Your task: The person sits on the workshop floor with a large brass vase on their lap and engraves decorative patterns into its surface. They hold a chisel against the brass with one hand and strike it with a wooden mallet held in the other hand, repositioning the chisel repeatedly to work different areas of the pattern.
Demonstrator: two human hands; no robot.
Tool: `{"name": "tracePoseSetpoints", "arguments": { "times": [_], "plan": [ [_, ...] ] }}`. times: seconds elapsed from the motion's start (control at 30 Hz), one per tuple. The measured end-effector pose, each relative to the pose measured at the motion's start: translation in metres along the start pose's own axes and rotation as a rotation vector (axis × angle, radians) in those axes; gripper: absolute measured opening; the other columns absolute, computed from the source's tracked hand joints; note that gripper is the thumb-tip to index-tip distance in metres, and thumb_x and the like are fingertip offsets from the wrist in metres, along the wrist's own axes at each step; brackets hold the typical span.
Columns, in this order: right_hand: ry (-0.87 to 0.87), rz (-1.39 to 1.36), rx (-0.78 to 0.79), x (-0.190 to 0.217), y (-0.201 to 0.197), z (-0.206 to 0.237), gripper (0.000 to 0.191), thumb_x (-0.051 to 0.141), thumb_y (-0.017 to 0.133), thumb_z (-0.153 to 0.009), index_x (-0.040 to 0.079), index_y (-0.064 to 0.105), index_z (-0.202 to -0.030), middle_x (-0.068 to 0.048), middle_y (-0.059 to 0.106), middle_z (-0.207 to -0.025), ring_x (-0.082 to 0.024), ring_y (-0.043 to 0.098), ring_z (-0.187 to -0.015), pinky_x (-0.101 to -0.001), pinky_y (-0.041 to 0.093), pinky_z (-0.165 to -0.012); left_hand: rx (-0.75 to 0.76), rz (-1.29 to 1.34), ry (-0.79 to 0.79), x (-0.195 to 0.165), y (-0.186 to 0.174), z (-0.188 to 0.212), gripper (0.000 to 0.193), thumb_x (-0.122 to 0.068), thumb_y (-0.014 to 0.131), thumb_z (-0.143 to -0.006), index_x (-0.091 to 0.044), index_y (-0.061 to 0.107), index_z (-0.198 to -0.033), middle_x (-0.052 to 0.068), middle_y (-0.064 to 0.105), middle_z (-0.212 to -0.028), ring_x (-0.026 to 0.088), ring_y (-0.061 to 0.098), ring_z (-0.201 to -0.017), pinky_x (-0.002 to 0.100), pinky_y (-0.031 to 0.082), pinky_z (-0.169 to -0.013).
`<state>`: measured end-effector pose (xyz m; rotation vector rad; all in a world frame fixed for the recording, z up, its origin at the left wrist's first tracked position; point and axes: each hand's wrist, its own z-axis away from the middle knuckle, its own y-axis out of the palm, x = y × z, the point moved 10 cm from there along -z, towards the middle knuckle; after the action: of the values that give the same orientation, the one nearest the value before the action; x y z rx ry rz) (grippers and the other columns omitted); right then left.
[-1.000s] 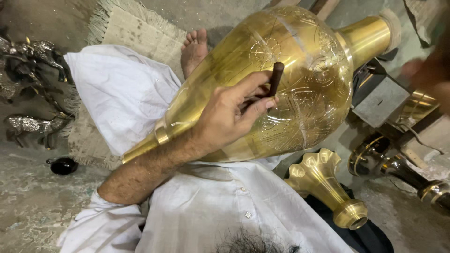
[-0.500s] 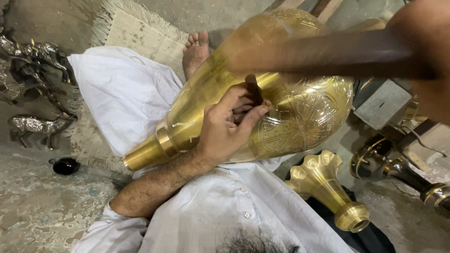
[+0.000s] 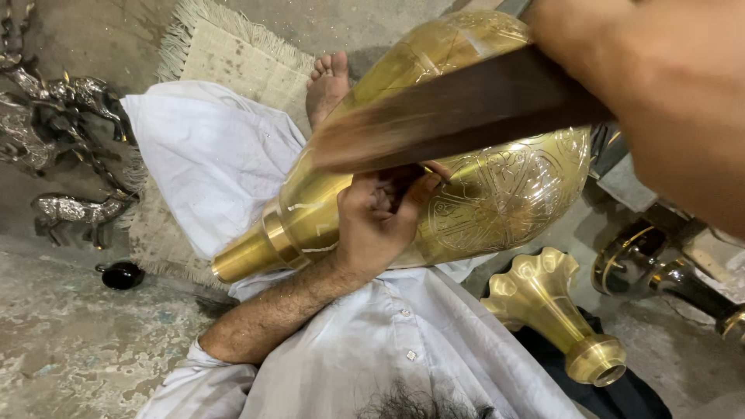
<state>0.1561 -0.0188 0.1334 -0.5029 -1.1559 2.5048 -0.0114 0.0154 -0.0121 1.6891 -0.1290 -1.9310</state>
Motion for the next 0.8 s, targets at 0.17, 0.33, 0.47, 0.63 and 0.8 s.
{"name": "tracePoseSetpoints", "arguments": {
  "times": [0.17, 0.33, 0.47, 0.63, 0.8],
  "plan": [
    [0.062, -0.093, 0.102, -0.004, 0.002, -0.006, 0.046, -0.009, 0.068, -0.085, 0.013, 0.065, -0.126, -0.013, 0.071, -0.086, -0.027, 0.073, -0.077, -0.0389, 0.057, -0.070, -0.030, -0.018, -0.017, 0.004, -0.005, -0.005, 0.022, 0.004, 0.066, -0.104, 0.004, 0.049, -0.117, 0.015, 0.075, -0.109, 0.015, 0.076, -0.102, 0.023, 0.065, -0.087],
    [-0.017, -0.323, -0.177, -0.018, -0.001, 0.004, 0.049, -0.006, 0.073, -0.083, 0.004, 0.066, -0.130, -0.019, 0.071, -0.095, -0.032, 0.071, -0.081, -0.0435, 0.053, -0.070, 0.047, -0.050, -0.014, 0.003, -0.003, -0.014, 0.020, 0.006, 0.066, -0.104, 0.006, 0.052, -0.118, 0.017, 0.073, -0.111, 0.016, 0.074, -0.107, 0.026, 0.063, -0.095],
    [0.044, -0.390, -0.158, -0.045, 0.031, 0.021, 0.038, -0.005, 0.072, -0.087, 0.002, 0.066, -0.124, -0.020, 0.070, -0.093, -0.030, 0.071, -0.081, -0.0419, 0.053, -0.070, 0.180, -0.064, -0.027, -0.003, 0.006, -0.023, 0.023, 0.004, 0.068, -0.104, 0.006, 0.054, -0.123, 0.015, 0.075, -0.111, 0.016, 0.075, -0.105, 0.027, 0.063, -0.094],
    [0.076, -0.391, -0.165, -0.063, 0.058, 0.043, 0.038, -0.003, 0.073, -0.088, 0.000, 0.066, -0.126, -0.020, 0.071, -0.095, -0.029, 0.072, -0.083, -0.0404, 0.055, -0.071, 0.343, -0.163, 0.058, -0.025, 0.015, -0.035, 0.029, 0.001, 0.065, -0.107, 0.005, 0.055, -0.134, 0.013, 0.075, -0.118, 0.016, 0.076, -0.112, 0.027, 0.065, -0.095],
    [0.141, -0.418, -0.167, -0.077, 0.077, 0.066, 0.039, -0.002, 0.074, -0.090, -0.001, 0.065, -0.127, -0.021, 0.071, -0.097, -0.029, 0.073, -0.084, -0.0390, 0.056, -0.073, 0.353, -0.375, 0.064, -0.028, 0.014, -0.040, 0.032, -0.007, 0.071, -0.102, 0.003, 0.060, -0.130, 0.013, 0.079, -0.106, 0.015, 0.079, -0.092, 0.027, 0.064, -0.075]
  ]
}}
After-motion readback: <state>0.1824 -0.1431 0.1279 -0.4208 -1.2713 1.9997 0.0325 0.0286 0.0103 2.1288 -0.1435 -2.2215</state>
